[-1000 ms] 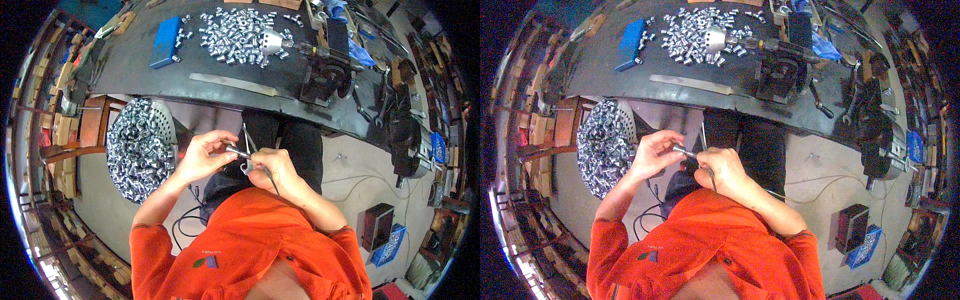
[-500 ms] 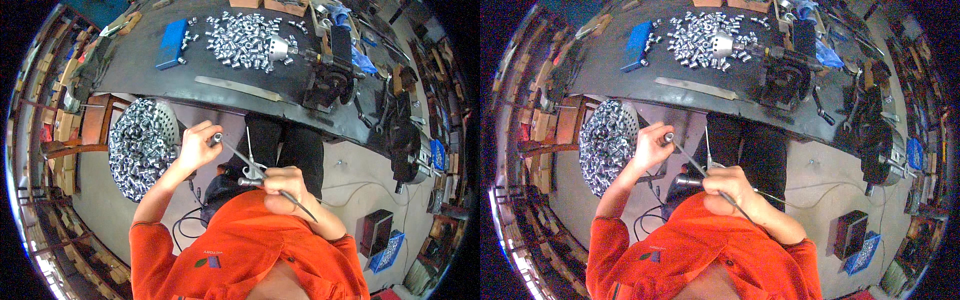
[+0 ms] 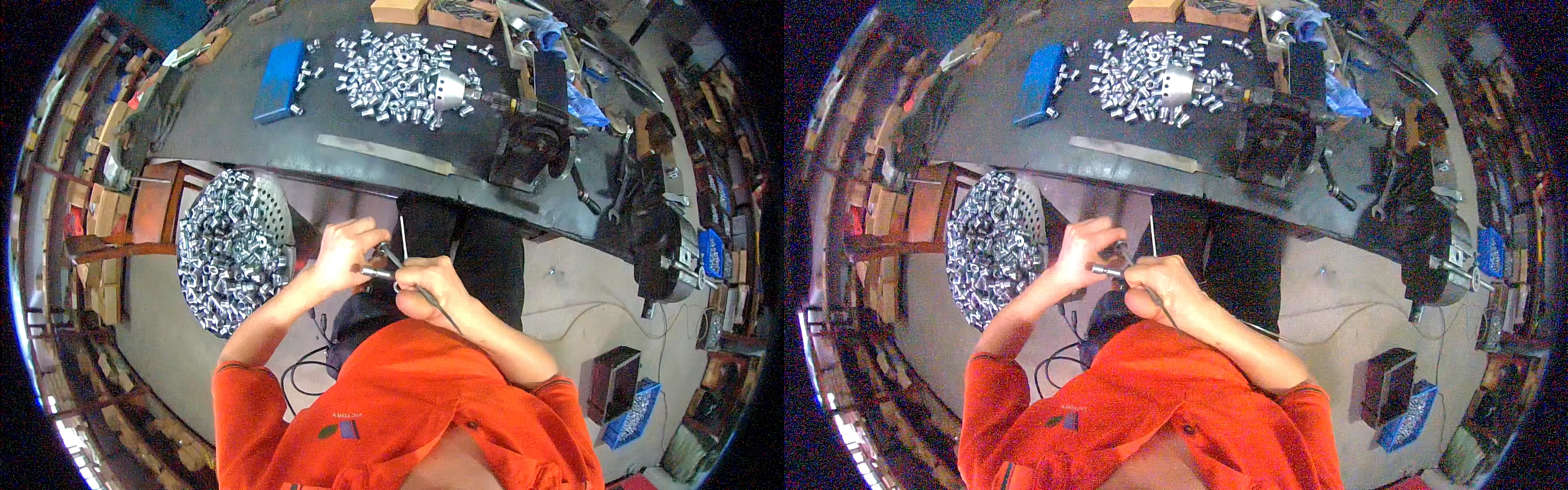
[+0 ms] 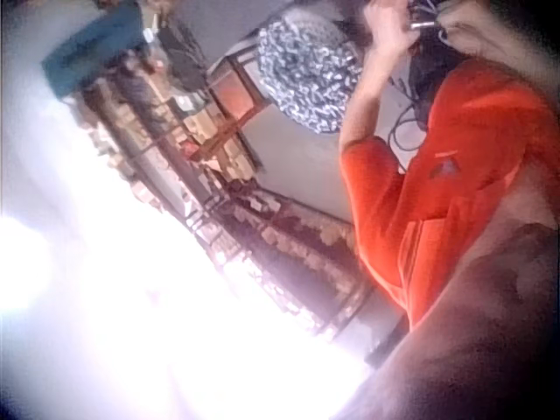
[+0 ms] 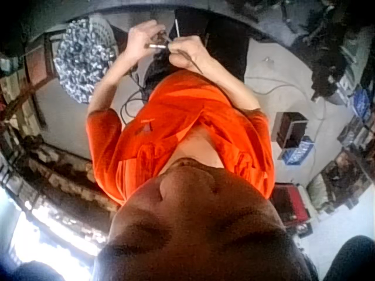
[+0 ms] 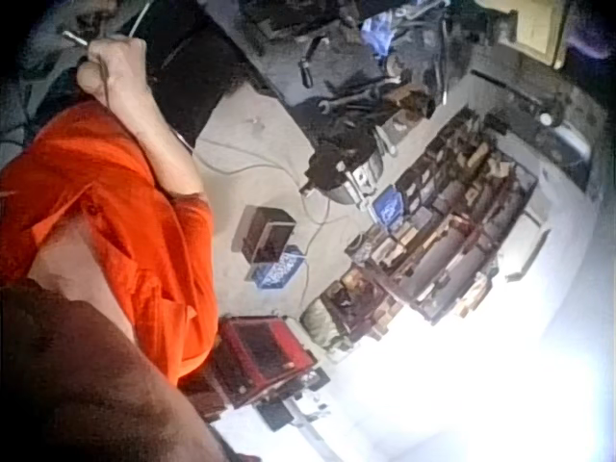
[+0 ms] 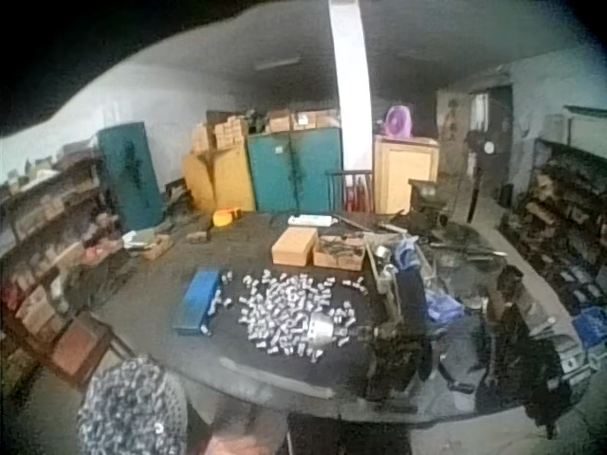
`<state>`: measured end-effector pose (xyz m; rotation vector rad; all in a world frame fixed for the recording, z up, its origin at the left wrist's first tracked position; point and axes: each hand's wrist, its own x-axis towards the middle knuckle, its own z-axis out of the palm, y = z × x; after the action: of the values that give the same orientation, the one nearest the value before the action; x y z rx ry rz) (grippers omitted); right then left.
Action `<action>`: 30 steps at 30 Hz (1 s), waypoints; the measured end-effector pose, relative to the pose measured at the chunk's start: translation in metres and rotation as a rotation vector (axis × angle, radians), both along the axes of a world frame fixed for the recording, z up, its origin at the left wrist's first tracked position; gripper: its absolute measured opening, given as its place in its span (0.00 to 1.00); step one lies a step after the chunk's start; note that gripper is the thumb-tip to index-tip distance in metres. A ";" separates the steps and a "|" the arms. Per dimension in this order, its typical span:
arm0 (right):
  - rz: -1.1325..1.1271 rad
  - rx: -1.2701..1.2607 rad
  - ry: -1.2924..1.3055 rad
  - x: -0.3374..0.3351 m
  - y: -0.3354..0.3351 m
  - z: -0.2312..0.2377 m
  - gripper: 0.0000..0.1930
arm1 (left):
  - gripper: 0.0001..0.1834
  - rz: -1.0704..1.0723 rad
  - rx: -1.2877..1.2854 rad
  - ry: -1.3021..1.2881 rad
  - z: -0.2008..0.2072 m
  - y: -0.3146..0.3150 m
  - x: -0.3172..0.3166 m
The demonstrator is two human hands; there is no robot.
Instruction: The person cleans individual metal parts by holding each one and spraying it with air from a nozzle before placing it into a large metal container.
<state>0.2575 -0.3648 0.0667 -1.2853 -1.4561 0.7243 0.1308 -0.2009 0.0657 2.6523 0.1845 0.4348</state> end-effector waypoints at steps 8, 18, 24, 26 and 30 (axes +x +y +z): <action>-0.243 0.209 -0.167 0.015 -0.032 0.027 0.11 | 0.15 0.129 0.160 0.042 -0.007 0.049 0.053; -0.290 0.126 -0.110 0.018 -0.041 0.009 0.12 | 0.20 0.350 -0.379 -0.271 0.043 0.155 0.104; -0.302 0.095 -0.081 0.016 -0.042 -0.002 0.13 | 0.18 0.427 0.181 0.309 0.032 0.150 -0.044; -0.283 0.090 -0.069 0.016 -0.040 -0.002 0.13 | 0.15 0.525 0.199 0.536 0.030 0.140 -0.076; -0.257 0.110 -0.059 0.014 -0.037 0.000 0.13 | 0.14 0.609 0.287 0.665 0.002 0.135 -0.121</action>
<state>0.2711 -0.4015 0.0663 -1.3864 -1.3262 0.4339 0.0097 -0.0655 0.0674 2.8822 1.2288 -0.2924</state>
